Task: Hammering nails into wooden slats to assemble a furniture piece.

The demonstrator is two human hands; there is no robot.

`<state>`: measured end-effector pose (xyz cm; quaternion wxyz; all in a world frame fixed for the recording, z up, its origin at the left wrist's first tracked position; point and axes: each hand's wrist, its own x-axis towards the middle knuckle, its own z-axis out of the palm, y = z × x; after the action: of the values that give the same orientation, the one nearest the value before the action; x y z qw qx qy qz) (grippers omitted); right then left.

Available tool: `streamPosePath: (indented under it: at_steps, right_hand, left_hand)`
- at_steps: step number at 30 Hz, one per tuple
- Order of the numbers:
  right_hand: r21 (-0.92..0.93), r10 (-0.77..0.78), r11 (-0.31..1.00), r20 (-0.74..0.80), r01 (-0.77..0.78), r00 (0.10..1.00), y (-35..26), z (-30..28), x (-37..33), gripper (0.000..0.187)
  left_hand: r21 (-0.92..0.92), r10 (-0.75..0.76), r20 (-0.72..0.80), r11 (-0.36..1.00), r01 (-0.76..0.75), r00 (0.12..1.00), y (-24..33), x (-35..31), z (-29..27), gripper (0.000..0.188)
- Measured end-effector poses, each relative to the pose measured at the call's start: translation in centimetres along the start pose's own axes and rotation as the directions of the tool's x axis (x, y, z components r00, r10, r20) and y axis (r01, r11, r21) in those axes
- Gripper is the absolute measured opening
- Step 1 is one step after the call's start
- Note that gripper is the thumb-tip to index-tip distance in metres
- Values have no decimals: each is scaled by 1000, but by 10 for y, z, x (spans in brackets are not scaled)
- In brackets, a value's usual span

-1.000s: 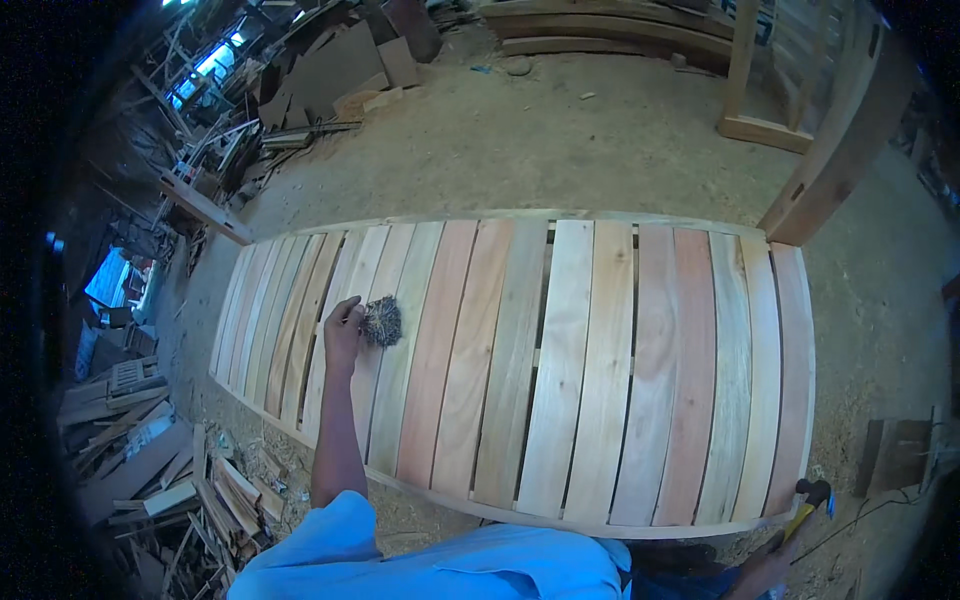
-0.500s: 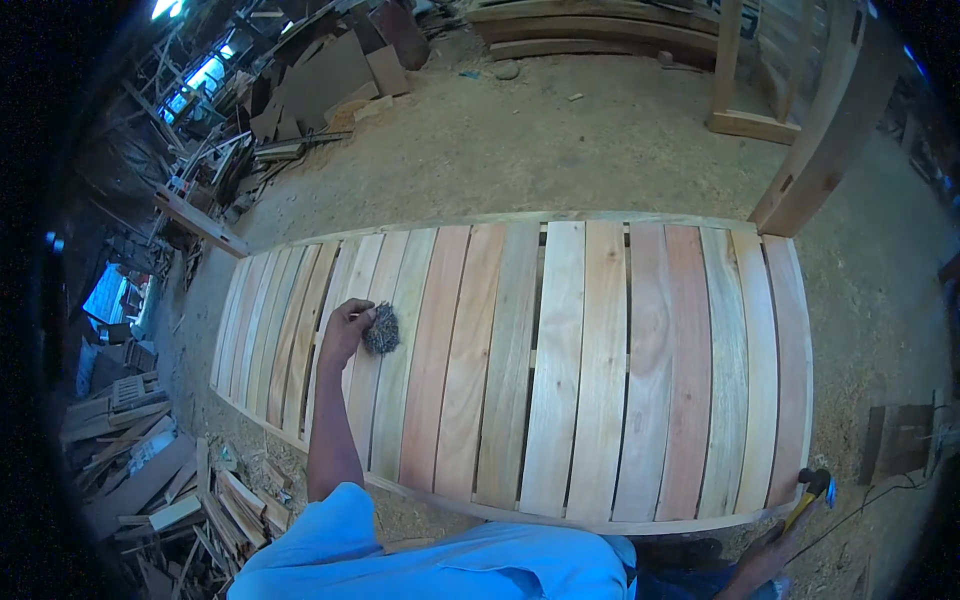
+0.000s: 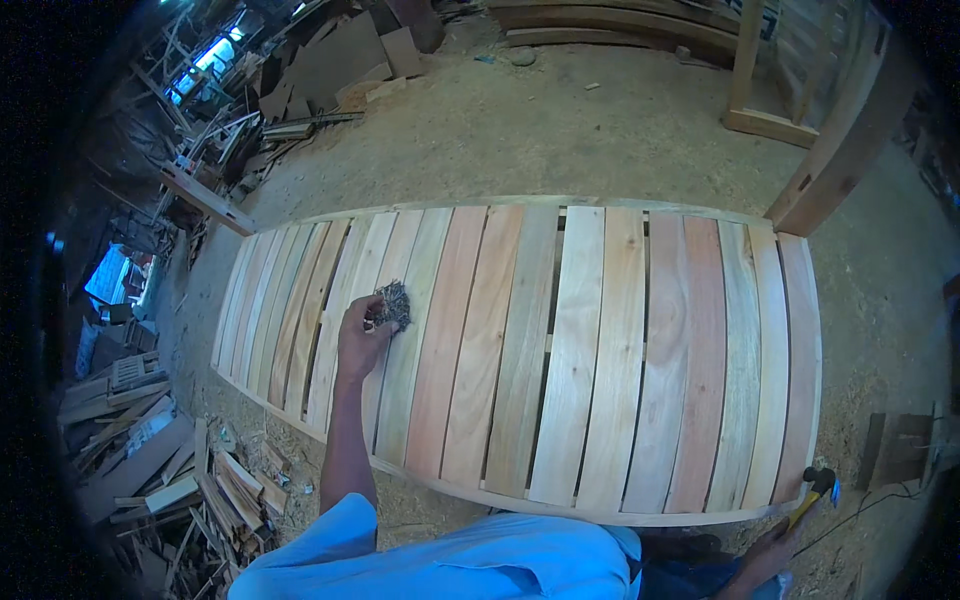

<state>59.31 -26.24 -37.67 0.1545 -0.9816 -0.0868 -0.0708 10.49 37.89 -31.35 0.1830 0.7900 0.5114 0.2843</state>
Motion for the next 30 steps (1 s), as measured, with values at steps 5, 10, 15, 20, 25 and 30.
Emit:
streamPosePath:
  at_steps: [5,10,15,20,25,30]
  right_hand:
    - [-4,132,991,87,-132,987,-36,-20,-1,65]
    - [35,-94,995,-95,98,991,-4,0,1,66]
    - [110,-12,994,-45,17,999,-12,-2,-2,66]
    - [63,-81,994,-97,88,992,-3,4,1,65]
    - [68,-49,996,-61,53,997,-24,-4,-1,65]
    - [-13,6,1000,-64,-7,998,9,-7,-7,69]
  left_hand:
    - [47,30,-20,998,-29,999,-5,-1,-1,57]
    - [187,81,24,979,-84,996,16,-3,-3,51]
    - [95,130,-17,987,-128,991,-2,-5,-4,34]
    - [-12,35,-89,999,-37,995,-27,3,4,16]
    - [-354,-220,-166,923,150,961,-16,9,-10,6]
    - [-535,-303,-100,819,206,948,-1,36,6,11]
